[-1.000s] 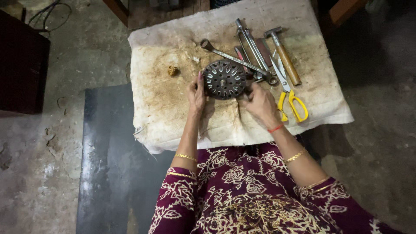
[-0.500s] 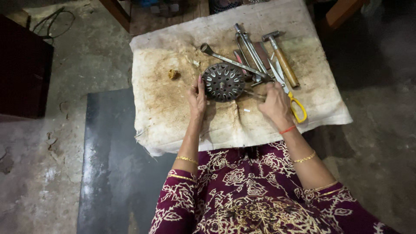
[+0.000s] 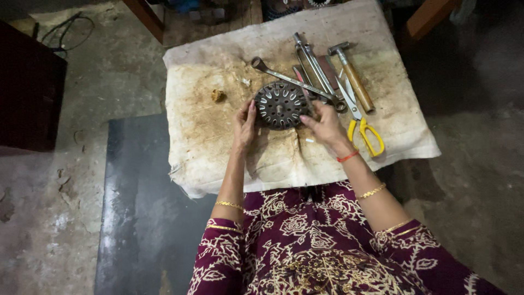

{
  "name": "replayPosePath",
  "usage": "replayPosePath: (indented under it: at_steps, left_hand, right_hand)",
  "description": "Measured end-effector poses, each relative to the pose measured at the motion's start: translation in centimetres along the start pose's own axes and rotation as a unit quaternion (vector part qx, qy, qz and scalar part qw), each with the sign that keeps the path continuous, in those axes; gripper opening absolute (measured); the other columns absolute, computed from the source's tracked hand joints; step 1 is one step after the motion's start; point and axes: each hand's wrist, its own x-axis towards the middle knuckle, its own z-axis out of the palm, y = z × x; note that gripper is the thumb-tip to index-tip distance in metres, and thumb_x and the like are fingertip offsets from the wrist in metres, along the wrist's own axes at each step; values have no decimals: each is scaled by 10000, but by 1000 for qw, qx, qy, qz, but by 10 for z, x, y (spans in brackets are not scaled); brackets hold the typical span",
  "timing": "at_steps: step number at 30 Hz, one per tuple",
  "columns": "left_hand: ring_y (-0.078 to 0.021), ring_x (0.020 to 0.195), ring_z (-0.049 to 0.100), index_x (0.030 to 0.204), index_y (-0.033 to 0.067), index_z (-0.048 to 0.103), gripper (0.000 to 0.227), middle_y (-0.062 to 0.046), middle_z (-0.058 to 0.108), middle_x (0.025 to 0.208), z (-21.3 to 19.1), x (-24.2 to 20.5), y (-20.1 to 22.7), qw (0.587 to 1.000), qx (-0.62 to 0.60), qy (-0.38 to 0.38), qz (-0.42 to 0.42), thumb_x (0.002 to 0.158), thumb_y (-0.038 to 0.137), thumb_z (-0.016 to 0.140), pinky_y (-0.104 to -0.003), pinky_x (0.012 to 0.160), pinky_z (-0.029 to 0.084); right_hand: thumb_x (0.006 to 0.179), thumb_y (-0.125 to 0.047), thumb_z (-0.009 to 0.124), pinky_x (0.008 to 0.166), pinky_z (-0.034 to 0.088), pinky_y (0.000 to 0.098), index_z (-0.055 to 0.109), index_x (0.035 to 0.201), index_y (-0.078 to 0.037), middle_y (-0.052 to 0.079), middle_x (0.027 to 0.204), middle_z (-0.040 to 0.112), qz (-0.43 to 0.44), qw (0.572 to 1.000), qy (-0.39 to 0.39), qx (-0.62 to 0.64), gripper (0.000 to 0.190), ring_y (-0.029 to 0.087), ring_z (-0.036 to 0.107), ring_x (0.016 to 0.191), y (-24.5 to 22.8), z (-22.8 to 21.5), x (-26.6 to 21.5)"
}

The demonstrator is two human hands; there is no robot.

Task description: The person inserts small white rectangular pieces into the slots of a circular metal object with multiple openings. They handle the pieces one at a time, placing them into the slots and adjusting the object's position as needed.

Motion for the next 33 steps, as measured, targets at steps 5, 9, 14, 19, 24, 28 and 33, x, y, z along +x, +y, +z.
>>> replayPosePath:
  at_steps: [5,9,14,19,24,28,33]
  left_hand:
    - [-106,981,680,1336,-37,658,370,-64,746,1161,7,-1,22,998,29,22,-49,1032,174,649,-267,893,567]
    - [-124,975,698,1302,-40,681,354,-90,756,1156,24,-7,35,998,22,47,-20,999,143,688,-279,895,579]
    - [-131,906,700,1312,-27,688,372,-101,774,1108,47,-16,42,987,102,121,-22,983,145,711,-283,802,579]
    - [-123,931,702,1322,-17,645,390,-79,755,1120,53,-23,28,987,91,129,-23,979,161,688,-281,816,574]
    - [-109,963,655,1246,-46,716,356,-66,751,1102,37,-24,9,991,89,103,3,1108,259,598,-266,838,539]
    - [-124,920,674,1283,-6,678,402,-45,741,1095,31,-27,0,990,84,106,-49,1077,315,551,-280,766,556]
    - [-146,1117,673,1355,-28,622,389,-94,709,1251,41,-16,3,995,-2,99,24,1006,128,694,-282,965,552]
  right_hand:
    - [842,-31,758,776,534,324,685,1196,4,44,985,766,-79,997,-12,7,363,133,664,831,3,6,10]
    - [821,-15,777,809,527,325,702,1162,17,72,986,767,-113,993,-27,-15,350,129,661,888,6,-7,33]
    - [875,-148,875,781,496,384,674,1116,53,199,938,701,-105,972,-56,-201,372,214,599,836,3,-30,88]
    - [847,-132,812,829,513,382,688,1155,5,156,985,743,-156,978,-72,-120,359,205,680,909,-1,-29,85]
    - [853,-162,784,876,530,444,613,1264,5,210,1149,689,-287,939,131,-135,475,386,681,1022,-20,-12,48]
    - [1056,-219,641,809,529,477,568,1294,-44,205,1113,693,-219,951,165,-143,304,407,694,971,-14,6,4]
    - [1089,-268,551,720,482,540,497,1316,-48,243,1026,701,-138,967,147,-156,320,474,666,918,-1,15,2]
